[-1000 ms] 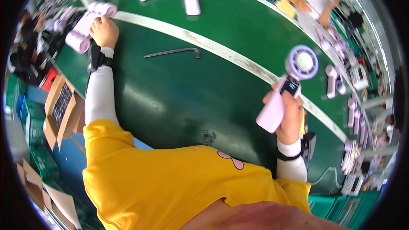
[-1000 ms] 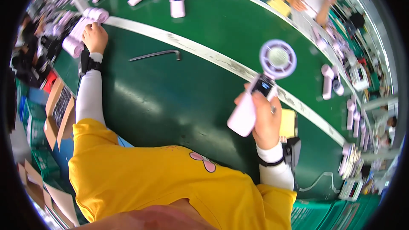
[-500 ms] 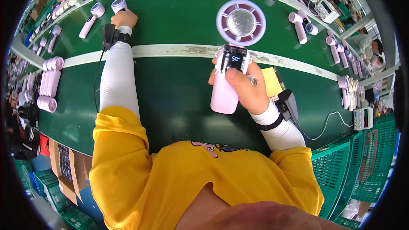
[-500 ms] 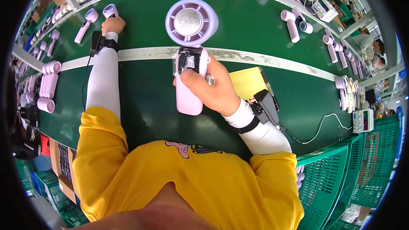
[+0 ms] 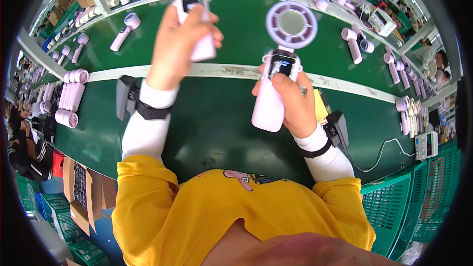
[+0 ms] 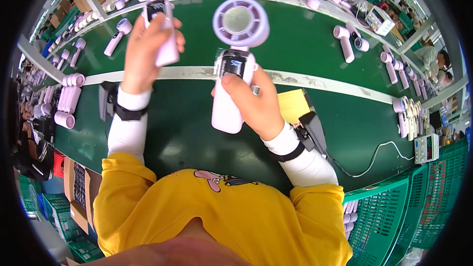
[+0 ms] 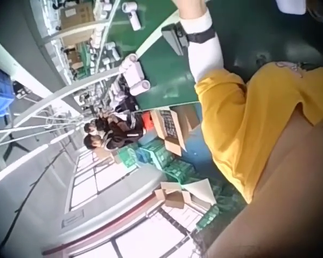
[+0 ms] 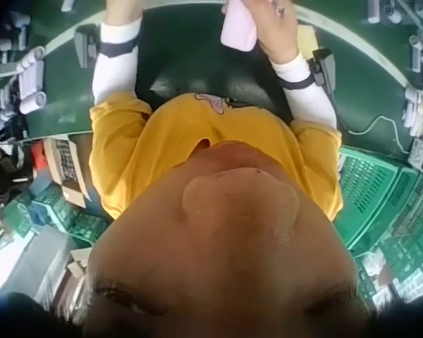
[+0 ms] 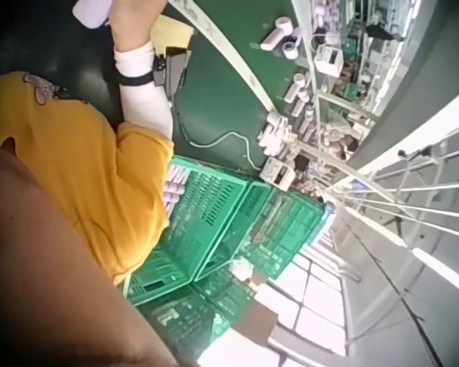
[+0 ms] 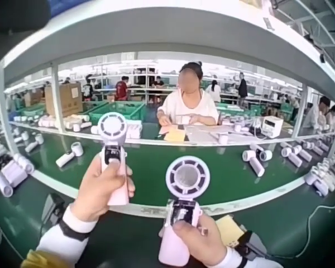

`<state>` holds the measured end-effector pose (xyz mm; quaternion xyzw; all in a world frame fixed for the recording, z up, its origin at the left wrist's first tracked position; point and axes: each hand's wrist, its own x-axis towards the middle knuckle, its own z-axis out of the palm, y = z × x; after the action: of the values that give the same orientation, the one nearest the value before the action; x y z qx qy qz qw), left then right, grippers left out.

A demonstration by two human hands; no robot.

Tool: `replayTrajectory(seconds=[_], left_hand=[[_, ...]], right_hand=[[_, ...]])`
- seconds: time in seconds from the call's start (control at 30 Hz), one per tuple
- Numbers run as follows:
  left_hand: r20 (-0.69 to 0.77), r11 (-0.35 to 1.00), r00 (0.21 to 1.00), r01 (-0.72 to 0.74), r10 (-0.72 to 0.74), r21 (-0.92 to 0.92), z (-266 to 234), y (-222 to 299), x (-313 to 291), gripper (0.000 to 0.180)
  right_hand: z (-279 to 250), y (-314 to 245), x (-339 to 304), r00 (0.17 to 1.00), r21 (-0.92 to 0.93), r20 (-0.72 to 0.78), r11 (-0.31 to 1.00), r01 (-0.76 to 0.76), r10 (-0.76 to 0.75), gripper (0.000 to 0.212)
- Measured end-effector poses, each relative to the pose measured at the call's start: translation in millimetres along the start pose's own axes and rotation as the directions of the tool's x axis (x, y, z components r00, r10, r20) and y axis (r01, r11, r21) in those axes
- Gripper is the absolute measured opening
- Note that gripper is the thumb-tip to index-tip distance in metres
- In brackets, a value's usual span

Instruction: The person picks up a handheld fan, plugs in a charging cable, and presses the power button to cycle through speed settings. They then unplug the cable, place the fan back on the table, and repeat the process with other fans.

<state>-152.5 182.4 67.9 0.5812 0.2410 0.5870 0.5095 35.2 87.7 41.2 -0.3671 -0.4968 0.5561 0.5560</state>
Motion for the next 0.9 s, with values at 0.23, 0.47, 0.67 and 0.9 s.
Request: replayTrajectory(seconds=[0.23,0.47,0.67,0.9], left_hand=[[0.247,0.929,0.966,0.157,-0.075,-0.334,61,37,-58,0.036],[0.301,0.948,0.952,0.135,-0.044,-0.287,81,51,-79,0.041],[0.32,0.951,0.947,0.09,0.01,-0.297,84,50,-88,0.043],[0.361,0.982,0.927,-0.032,0.098,-0.185,78,45,-91,0.048]], right_hand=[[8,-35,-20,0.972,-0.019,-0.113,0.978,0.207,-0.208,0.045],[7,-47,-34,0.95,-0.085,-0.113,0.956,0.282,-0.291,0.045],[-1,-42,-37,0.949,0.014,-0.02,0.949,0.314,-0.314,0.025],[-1,-40,-37,0.947,-0.064,0.048,0.945,0.32,-0.317,0.028]])
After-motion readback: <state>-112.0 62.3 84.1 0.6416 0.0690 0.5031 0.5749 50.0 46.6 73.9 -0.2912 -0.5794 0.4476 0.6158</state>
